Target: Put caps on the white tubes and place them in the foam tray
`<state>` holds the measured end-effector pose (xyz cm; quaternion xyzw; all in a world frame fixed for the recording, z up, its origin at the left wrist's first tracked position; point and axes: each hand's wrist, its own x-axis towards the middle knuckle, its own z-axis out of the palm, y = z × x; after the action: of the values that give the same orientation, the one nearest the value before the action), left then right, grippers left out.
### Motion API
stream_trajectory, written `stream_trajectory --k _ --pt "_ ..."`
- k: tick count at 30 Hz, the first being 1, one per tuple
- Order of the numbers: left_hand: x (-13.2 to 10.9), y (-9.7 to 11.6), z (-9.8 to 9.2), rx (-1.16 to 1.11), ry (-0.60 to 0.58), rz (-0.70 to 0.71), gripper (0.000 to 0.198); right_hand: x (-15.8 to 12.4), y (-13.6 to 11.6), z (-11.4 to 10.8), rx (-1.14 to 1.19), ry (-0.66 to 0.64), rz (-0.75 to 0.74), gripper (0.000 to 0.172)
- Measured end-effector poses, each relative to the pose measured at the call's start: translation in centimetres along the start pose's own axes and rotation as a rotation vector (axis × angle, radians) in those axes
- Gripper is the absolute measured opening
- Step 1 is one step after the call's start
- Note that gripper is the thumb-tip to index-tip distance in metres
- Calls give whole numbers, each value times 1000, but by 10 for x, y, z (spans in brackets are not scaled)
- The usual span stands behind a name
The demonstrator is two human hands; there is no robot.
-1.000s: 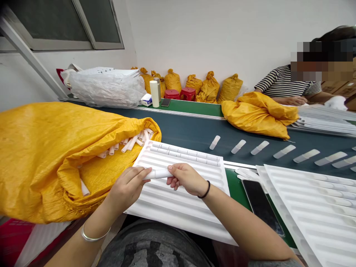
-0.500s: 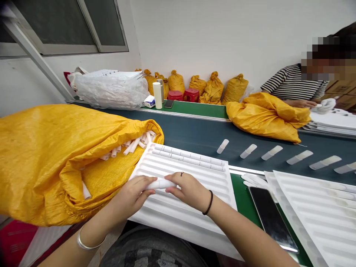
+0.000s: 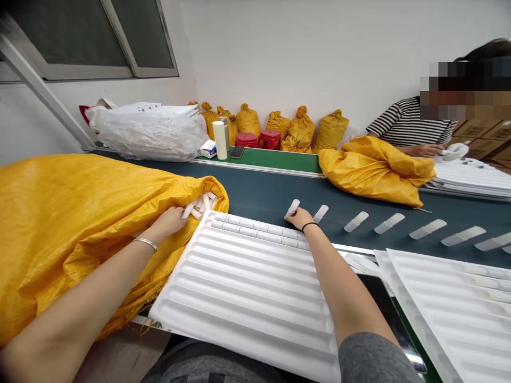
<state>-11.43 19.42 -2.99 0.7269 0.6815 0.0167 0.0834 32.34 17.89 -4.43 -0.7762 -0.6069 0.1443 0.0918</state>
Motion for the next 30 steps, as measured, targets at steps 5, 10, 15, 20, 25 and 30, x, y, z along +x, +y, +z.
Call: stream_trajectory --k 5,10,15,20,25,30 --pt "-19 -7 13 37 -51 -36 35 -36 25 -19 -52 4 -7 34" --pt "-55 -14 14 22 -86 42 17 -85 47 -21 -124 -118 -121 14" --pt "-91 2 -4 -138 39 217 24 -104 49 -15 -199 -27 -168 22" --pt "-144 38 -3 -768 223 508 27 -143 18 -36 -75 176 -199 22" --pt "-177 78 4 -881 220 704 25 -217 -43 -30 559 65 -543 25" --pt "-187 92 -6 -741 87 785 28 -243 -74 -19 826 -16 -671 27"
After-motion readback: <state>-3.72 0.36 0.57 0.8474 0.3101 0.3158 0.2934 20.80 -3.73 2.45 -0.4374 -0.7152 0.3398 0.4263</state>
